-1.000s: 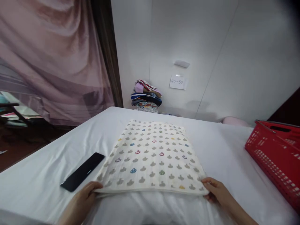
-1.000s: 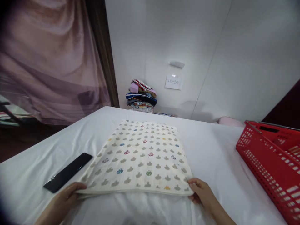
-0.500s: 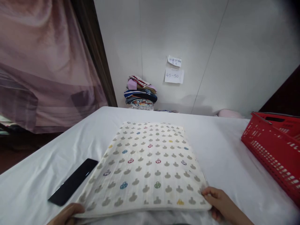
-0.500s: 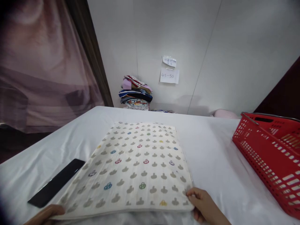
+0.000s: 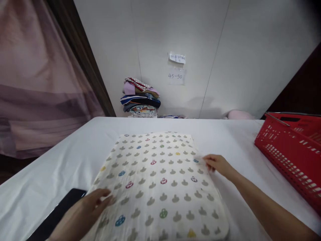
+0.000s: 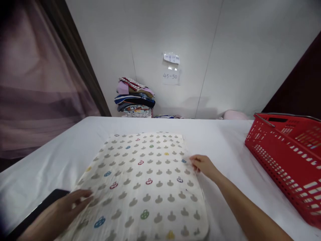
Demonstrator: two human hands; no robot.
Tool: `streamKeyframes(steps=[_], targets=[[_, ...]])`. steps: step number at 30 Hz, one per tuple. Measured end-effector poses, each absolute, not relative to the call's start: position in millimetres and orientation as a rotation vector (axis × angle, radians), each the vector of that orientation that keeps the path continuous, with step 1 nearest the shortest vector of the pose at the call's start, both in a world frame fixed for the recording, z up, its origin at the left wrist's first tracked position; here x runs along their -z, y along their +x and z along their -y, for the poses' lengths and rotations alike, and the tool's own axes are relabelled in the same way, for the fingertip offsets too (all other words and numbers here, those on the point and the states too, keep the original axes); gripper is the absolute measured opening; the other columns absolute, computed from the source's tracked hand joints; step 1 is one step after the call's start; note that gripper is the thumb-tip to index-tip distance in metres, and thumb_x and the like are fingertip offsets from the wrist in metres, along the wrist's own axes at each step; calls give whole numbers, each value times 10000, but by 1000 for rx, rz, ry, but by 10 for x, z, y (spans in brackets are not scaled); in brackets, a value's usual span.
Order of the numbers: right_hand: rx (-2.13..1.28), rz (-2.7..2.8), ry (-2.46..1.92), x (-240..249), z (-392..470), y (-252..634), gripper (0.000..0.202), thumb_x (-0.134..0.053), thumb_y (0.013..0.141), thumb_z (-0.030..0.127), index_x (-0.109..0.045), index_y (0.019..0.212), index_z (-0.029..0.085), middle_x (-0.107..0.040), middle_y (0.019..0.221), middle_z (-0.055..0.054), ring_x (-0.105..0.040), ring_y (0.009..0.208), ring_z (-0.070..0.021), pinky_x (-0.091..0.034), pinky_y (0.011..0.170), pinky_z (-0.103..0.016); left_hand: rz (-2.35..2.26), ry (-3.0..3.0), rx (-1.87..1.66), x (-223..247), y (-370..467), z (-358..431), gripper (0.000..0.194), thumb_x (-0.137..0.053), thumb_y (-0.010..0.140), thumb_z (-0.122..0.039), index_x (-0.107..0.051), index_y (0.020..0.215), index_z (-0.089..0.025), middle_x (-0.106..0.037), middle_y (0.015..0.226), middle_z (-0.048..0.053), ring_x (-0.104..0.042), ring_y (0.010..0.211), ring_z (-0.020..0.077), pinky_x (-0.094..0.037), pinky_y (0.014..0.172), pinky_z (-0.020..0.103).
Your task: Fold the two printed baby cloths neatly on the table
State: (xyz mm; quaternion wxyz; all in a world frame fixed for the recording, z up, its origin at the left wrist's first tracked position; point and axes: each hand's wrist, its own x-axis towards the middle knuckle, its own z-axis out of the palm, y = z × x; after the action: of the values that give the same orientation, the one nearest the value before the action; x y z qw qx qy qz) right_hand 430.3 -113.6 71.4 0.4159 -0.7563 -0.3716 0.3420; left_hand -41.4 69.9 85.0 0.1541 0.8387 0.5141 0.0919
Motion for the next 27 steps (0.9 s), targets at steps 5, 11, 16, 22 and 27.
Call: streamKeyframes(steps=[5,11,16,22,27], targets=[[-542,928,-2104,-550,57,4728,255,-473,772,245,-642,920,126,-651,751,-56,-596,677,-147,-432,541,-222,-931,2739,-405,-681,526,-720,280,-464,819,-424,-663,913,-252,-663,1031,35,-629,911,184,-511,797,279],[-390,968,-2242,-333,-609,5014,228,-565,732,241,-652,908,124,-651,931,-90,-571,928,-216,-404,761,-268,-722,3063,-522,-148,671,-739,403,-489,829,-377,-530,1210,-252,-538,1272,66,-494,1165,242,-428,968,427],[-347,1057,-2313,-313,-706,5066,137,-596,707,242,-637,806,156,-629,917,-78,-557,890,-218,-392,752,-286,-749,3061,-488,-184,653,-706,421,-494,826,-387,-511,1232,-276,-520,1294,51,-489,1172,240,-431,967,422],[-46,1734,-1904,-320,-252,4577,138,-481,754,131,-571,847,178,-593,966,-62,-503,940,-185,-344,861,-313,-760,3046,-486,-181,676,-730,423,-502,821,-381,-515,1231,-275,-514,1301,44,-490,1171,242,-429,968,422],[-183,1791,-1768,-317,-43,4366,153,-445,798,192,-577,875,193,-616,850,-29,-532,807,-166,-371,789,-299,-759,3039,-512,-130,661,-758,429,-522,803,-411,-530,1212,-285,-524,1291,30,-489,1171,243,-435,962,417]])
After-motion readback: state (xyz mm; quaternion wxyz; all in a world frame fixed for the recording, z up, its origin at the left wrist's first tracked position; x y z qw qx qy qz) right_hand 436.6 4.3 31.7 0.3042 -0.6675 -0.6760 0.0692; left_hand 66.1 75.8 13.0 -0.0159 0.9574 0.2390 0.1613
